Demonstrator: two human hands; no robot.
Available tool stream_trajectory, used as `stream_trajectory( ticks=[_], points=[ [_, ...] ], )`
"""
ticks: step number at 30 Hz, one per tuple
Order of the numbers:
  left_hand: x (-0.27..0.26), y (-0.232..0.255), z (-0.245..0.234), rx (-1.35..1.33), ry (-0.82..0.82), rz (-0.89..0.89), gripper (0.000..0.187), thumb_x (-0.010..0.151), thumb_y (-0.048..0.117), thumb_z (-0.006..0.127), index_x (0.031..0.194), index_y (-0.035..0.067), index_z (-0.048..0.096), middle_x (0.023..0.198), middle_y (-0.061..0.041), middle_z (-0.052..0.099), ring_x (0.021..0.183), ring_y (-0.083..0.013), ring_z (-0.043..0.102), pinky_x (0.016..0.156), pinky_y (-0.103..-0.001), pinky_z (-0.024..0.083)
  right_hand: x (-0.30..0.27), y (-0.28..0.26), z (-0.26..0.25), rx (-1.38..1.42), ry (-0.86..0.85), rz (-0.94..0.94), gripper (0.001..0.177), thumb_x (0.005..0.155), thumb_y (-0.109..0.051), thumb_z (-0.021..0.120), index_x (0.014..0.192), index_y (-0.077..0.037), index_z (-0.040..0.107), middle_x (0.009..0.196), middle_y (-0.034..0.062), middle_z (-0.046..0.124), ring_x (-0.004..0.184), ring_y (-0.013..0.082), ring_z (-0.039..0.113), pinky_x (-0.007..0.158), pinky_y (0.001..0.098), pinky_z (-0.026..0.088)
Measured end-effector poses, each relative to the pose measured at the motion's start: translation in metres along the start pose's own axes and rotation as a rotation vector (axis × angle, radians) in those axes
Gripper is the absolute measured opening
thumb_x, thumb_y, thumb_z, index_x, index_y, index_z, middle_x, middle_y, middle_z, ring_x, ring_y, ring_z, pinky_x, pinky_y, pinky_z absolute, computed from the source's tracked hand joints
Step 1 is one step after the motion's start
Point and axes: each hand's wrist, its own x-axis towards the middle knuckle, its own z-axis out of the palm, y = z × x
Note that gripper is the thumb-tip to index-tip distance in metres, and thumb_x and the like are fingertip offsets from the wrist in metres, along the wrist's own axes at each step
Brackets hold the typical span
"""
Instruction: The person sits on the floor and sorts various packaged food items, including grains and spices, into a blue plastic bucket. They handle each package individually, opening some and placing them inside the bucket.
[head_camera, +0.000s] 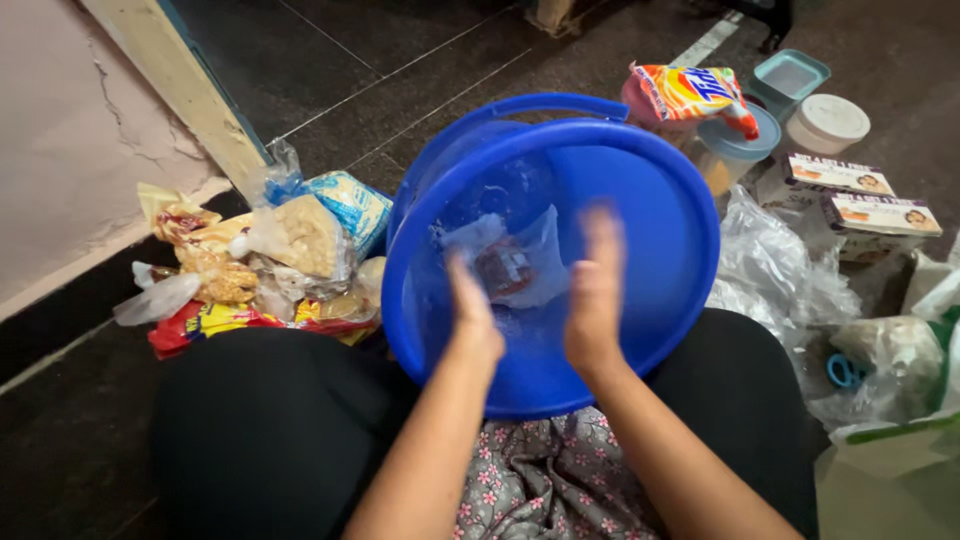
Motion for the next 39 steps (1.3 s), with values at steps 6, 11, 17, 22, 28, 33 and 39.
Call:
stream_trajectory(
  ticks=[6,11,17,22,28,33,39],
  points=[
    [0.02,-0.013,-0.018,0.142,0.047,0.089,0.085,0.093,0.078,0.036,0.139,0.011,0.062,0.124,-0.013,0.066,0.111,-0.0301,0.059,0.104,-0.05,0.041,-0.002,-0.021,0.007,0.087,-0.126,-0.007,0.098,0.099,-0.077,0.033,0.163,-0.003,0.033,0.175,0.0244,0.017,0.164,0.0376,0.011,0.132,0.0486,0.01],
    [0.025,-0.027,-0.027,0.123,-0.086,0.171,0.083,0.091,0.073,0.036,0.139,0.009,0.059,0.134,-0.009,0.066,0.125,-0.0278,0.061,0.111,-0.047,0.043,-0.005,-0.027,0.007,0.123,-0.428,-0.023,0.096,0.102,-0.073,0.03,0.161,0.002,0.024,0.173,0.027,0.016,0.163,0.0402,0.012,0.131,0.0512,0.01],
    [0.026,-0.029,-0.007,0.148,0.0,0.101,0.078,0.092,0.072,0.039,0.152,0.022,0.037,0.149,0.004,0.046,0.139,-0.0209,0.048,0.119,-0.045,0.035,-0.017,-0.018,0.016,0.271,-0.274,-0.18,0.094,0.105,-0.069,0.021,0.166,0.002,0.014,0.174,0.0273,0.007,0.163,0.0418,0.001,0.13,0.0517,0.0],
    [0.014,-0.004,-0.022,0.212,0.039,0.047,0.089,0.092,0.075,0.035,0.152,0.01,0.047,0.144,-0.014,0.054,0.125,-0.0271,0.053,0.105,-0.043,0.034,0.006,0.009,-0.011,-0.159,-0.006,0.046,0.088,0.107,-0.068,0.024,0.161,0.002,0.031,0.173,0.0298,0.012,0.164,0.0441,0.008,0.132,0.0544,0.008],
    [0.009,-0.014,-0.021,0.286,-0.052,-0.002,0.083,0.096,0.065,0.045,0.153,0.004,0.048,0.137,-0.011,0.06,0.119,-0.0256,0.045,0.1,-0.044,0.027,-0.005,0.007,0.019,0.1,-0.271,-0.018,0.094,0.101,-0.075,0.026,0.157,0.0,0.036,0.168,0.0238,0.03,0.161,0.0409,0.023,0.13,0.0529,0.015],
    [0.009,0.009,-0.027,0.351,0.081,0.122,0.083,0.089,0.062,0.045,0.147,0.004,0.054,0.141,-0.008,0.064,0.137,-0.0185,0.049,0.111,-0.038,0.024,-0.013,0.026,0.001,-0.155,0.034,0.004,0.093,0.104,-0.071,0.029,0.16,0.002,0.033,0.168,0.0308,0.025,0.159,0.0451,0.014,0.128,0.0517,0.01],
    [-0.031,-0.023,0.014,0.3,-0.17,-0.055,0.074,0.093,0.058,0.046,0.15,0.01,0.049,0.152,-0.003,0.053,0.143,-0.0185,0.044,0.118,-0.037,0.029,-0.018,0.069,0.039,0.496,-0.109,0.282,0.069,0.11,-0.05,0.034,0.161,-0.004,0.027,0.168,0.02,0.031,0.155,0.0335,0.031,0.127,0.0447,0.023]
  ],
)
